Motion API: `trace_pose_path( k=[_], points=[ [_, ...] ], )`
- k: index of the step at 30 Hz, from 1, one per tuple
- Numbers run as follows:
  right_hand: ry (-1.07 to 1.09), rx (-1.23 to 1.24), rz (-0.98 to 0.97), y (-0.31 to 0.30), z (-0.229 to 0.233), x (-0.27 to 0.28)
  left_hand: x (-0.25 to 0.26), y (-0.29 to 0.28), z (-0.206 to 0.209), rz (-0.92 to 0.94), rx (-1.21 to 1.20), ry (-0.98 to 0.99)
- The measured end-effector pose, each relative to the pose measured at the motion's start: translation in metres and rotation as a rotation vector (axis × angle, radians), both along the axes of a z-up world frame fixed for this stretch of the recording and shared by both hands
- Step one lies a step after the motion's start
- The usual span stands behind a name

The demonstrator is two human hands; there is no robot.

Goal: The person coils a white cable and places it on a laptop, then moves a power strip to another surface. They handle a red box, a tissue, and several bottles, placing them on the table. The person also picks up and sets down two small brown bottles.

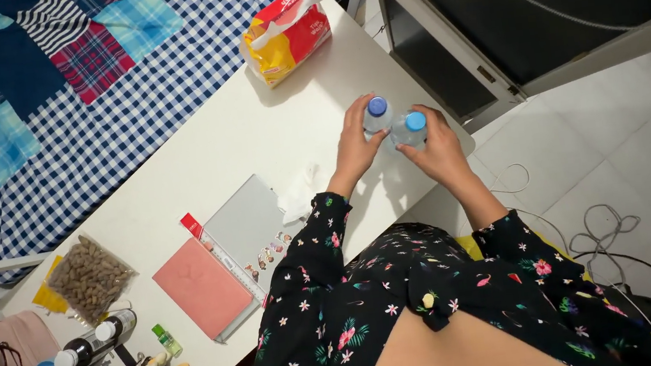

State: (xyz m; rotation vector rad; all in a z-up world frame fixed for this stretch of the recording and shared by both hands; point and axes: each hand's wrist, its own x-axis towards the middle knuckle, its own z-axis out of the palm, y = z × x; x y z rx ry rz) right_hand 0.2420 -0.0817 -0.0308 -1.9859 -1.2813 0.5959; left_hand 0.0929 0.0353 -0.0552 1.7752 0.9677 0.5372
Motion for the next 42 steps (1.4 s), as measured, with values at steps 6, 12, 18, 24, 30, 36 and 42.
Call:
trace_pose_path(
  k=[6, 12, 18, 24, 30, 36, 42],
  points=[
    [0.016, -0.110, -0.139, -0.003, 0.012, 0.024, 0.041, 0.003, -0.013, -0.094, 0.034, -0.005],
    [0.181, -0.104, -0.206, -0.011, 0.034, 0.023, 0.048, 0.003, 0.001, -0.129, 0.049, 0.022],
    [0.256, -0.088, -0.183, -0.013, 0.035, 0.019, 0.032, 0.001, 0.005, -0.125, 0.011, 0.047],
    [0.180, -0.020, -0.119, -0.017, 0.049, 0.011, 0.005, -0.010, 0.012, -0.052, 0.020, 0.015],
    [0.164, -0.053, -0.106, -0.018, 0.061, 0.004, 0.000, -0.022, 0.017, -0.049, 0.029, -0.014],
    [0.032, -0.013, -0.102, -0.024, 0.069, -0.002, -0.005, -0.032, 0.026, -0.024, 0.070, -0.017],
    [-0.314, 0.571, 0.116, -0.031, 0.073, -0.017, -0.021, -0.054, 0.056, 0.076, 0.029, -0.346]
  ],
)
